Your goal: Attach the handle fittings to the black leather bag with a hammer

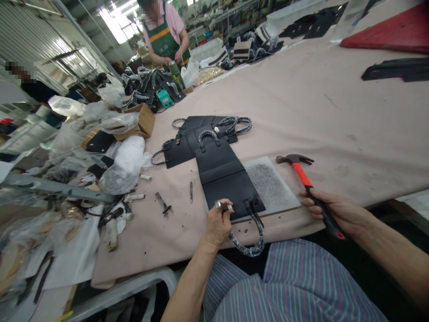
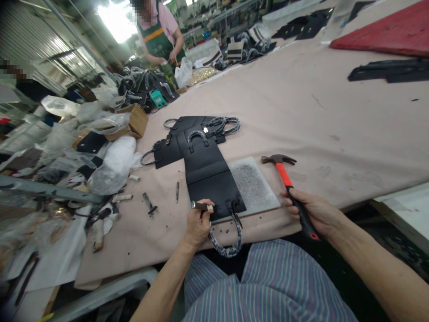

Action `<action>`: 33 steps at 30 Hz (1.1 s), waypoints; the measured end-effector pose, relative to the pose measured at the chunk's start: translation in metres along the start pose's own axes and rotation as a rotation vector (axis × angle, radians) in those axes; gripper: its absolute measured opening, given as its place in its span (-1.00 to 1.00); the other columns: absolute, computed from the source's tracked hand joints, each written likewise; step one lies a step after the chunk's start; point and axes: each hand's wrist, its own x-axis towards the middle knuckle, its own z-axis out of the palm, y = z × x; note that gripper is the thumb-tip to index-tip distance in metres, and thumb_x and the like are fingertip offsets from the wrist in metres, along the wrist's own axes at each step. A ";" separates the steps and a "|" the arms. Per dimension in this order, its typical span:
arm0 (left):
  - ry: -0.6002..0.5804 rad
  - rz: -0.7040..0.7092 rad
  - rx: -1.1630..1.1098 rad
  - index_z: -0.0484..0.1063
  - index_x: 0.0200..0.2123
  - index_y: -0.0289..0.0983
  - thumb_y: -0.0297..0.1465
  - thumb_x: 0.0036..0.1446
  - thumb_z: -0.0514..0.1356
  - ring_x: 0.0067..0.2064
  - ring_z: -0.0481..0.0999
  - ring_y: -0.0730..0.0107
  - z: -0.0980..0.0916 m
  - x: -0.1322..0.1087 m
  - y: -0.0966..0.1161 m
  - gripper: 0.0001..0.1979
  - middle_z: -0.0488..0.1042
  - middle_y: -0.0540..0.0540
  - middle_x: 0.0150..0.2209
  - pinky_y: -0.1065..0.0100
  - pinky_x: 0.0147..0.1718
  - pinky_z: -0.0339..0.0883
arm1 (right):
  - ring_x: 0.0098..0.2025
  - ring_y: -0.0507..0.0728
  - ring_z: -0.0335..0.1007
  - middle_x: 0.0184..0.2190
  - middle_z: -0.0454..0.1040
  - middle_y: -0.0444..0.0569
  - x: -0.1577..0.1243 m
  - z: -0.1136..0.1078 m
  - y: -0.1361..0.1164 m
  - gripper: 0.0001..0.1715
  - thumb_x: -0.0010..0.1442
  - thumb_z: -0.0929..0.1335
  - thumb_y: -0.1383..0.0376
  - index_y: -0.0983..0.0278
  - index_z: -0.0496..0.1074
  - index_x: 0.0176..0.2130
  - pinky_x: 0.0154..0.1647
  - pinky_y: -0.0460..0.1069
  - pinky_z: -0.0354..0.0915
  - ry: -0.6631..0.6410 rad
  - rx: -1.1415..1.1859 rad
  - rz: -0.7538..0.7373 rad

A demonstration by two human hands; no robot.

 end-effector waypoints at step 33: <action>-0.036 -0.085 -0.018 0.44 -0.18 -0.23 -0.59 0.18 0.17 -0.24 0.54 0.31 0.005 0.000 -0.001 -0.81 0.54 -0.06 -0.28 0.33 -0.18 0.41 | -0.66 0.08 0.20 -0.61 0.29 -0.18 -0.124 0.117 -0.018 -0.79 0.45 0.20 0.17 0.12 0.24 -0.27 -0.61 0.01 0.05 -0.088 -1.415 -1.486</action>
